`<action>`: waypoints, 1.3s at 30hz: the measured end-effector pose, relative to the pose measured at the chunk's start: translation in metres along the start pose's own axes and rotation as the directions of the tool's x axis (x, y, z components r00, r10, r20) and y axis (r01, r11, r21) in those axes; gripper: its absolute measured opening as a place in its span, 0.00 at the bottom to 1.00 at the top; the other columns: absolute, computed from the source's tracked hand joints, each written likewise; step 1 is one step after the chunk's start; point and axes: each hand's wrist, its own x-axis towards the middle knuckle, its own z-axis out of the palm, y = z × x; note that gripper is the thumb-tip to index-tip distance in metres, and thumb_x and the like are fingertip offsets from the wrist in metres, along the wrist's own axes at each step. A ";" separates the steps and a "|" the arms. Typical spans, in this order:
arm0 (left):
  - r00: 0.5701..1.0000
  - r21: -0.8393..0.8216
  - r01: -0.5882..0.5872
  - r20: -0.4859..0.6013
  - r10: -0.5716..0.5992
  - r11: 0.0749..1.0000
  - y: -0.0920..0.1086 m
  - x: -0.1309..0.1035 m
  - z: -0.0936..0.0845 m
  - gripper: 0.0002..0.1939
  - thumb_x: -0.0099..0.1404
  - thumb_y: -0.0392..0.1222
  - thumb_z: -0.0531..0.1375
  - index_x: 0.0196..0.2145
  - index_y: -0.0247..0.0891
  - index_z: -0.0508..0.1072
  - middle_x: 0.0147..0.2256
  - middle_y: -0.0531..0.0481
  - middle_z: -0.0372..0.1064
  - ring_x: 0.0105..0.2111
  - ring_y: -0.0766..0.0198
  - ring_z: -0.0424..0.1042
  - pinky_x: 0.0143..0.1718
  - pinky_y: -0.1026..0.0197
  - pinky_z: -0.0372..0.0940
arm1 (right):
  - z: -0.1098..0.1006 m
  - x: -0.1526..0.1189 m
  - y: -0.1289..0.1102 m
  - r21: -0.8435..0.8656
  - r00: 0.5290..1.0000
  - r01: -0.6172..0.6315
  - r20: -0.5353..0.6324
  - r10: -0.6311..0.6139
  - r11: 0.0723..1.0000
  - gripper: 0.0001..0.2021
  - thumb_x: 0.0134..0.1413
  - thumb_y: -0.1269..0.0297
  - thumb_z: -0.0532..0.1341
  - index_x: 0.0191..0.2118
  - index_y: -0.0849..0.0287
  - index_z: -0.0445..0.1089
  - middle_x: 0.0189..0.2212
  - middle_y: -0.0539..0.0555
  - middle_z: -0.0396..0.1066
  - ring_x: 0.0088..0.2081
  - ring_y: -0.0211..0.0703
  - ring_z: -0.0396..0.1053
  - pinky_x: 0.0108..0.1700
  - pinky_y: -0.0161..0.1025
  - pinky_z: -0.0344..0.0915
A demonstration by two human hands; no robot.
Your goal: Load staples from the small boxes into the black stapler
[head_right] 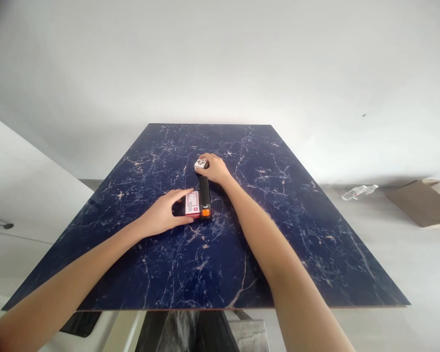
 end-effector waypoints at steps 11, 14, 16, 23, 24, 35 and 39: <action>0.998 -0.019 -0.056 0.014 0.056 0.998 -0.004 0.004 0.000 0.50 0.59 0.56 0.70 0.72 0.52 0.52 0.63 0.38 0.63 0.59 0.40 0.66 0.56 0.39 0.65 | -0.003 -0.003 -0.004 0.204 0.992 -0.130 0.023 0.128 0.970 0.26 0.48 0.59 0.70 0.55 0.57 0.71 0.50 0.56 0.78 0.44 0.46 0.77 0.52 0.45 0.71; 0.998 -0.033 -0.050 0.029 0.051 0.998 -0.002 0.002 -0.001 0.51 0.59 0.61 0.69 0.73 0.52 0.51 0.65 0.37 0.61 0.61 0.39 0.65 0.58 0.39 0.64 | -0.005 -0.003 -0.002 0.225 0.981 -0.184 -0.022 0.193 0.957 0.26 0.49 0.55 0.70 0.54 0.57 0.71 0.51 0.56 0.77 0.46 0.46 0.77 0.53 0.45 0.71; 0.998 -0.048 -0.047 0.038 0.049 0.998 -0.002 0.002 -0.001 0.50 0.61 0.63 0.67 0.73 0.52 0.51 0.66 0.38 0.59 0.62 0.38 0.64 0.58 0.39 0.64 | -0.006 -0.004 -0.003 0.239 0.976 -0.202 -0.033 0.216 0.950 0.26 0.50 0.52 0.70 0.53 0.57 0.72 0.51 0.57 0.77 0.47 0.47 0.77 0.53 0.45 0.71; 0.998 -0.045 -0.037 0.045 0.039 0.998 0.000 0.000 -0.002 0.51 0.60 0.64 0.67 0.73 0.49 0.50 0.67 0.36 0.57 0.65 0.38 0.60 0.61 0.37 0.61 | -0.010 -0.011 -0.015 0.168 0.983 -0.168 -0.044 0.178 0.971 0.22 0.52 0.52 0.68 0.50 0.56 0.73 0.47 0.55 0.79 0.44 0.47 0.76 0.51 0.45 0.71; 0.998 -0.048 -0.040 0.045 0.042 0.998 -0.001 -0.001 -0.004 0.53 0.60 0.64 0.67 0.74 0.48 0.49 0.68 0.35 0.55 0.66 0.37 0.57 0.62 0.36 0.60 | -0.013 -0.011 -0.017 0.128 0.986 -0.146 -0.057 0.154 0.981 0.22 0.52 0.52 0.68 0.50 0.57 0.73 0.46 0.56 0.78 0.44 0.47 0.76 0.51 0.45 0.70; 0.933 -0.145 0.024 -0.353 -0.074 0.989 -0.023 0.009 -0.016 0.26 0.73 0.50 0.56 0.65 0.42 0.64 0.58 0.42 0.71 0.53 0.52 0.72 0.55 0.47 0.67 | -0.067 -0.006 -0.089 -0.023 0.931 0.270 0.262 -0.255 0.963 0.24 0.56 0.52 0.65 0.58 0.51 0.73 0.51 0.57 0.74 0.47 0.54 0.73 0.49 0.49 0.69; 0.983 0.082 -0.009 -0.182 0.024 0.997 -0.019 0.007 -0.015 0.24 0.70 0.43 0.57 0.63 0.43 0.68 0.56 0.43 0.74 0.57 0.46 0.68 0.59 0.39 0.62 | -0.065 -0.007 -0.100 -0.027 0.840 0.222 0.513 -0.177 0.975 0.19 0.53 0.51 0.69 0.49 0.50 0.79 0.49 0.57 0.77 0.48 0.58 0.74 0.48 0.51 0.70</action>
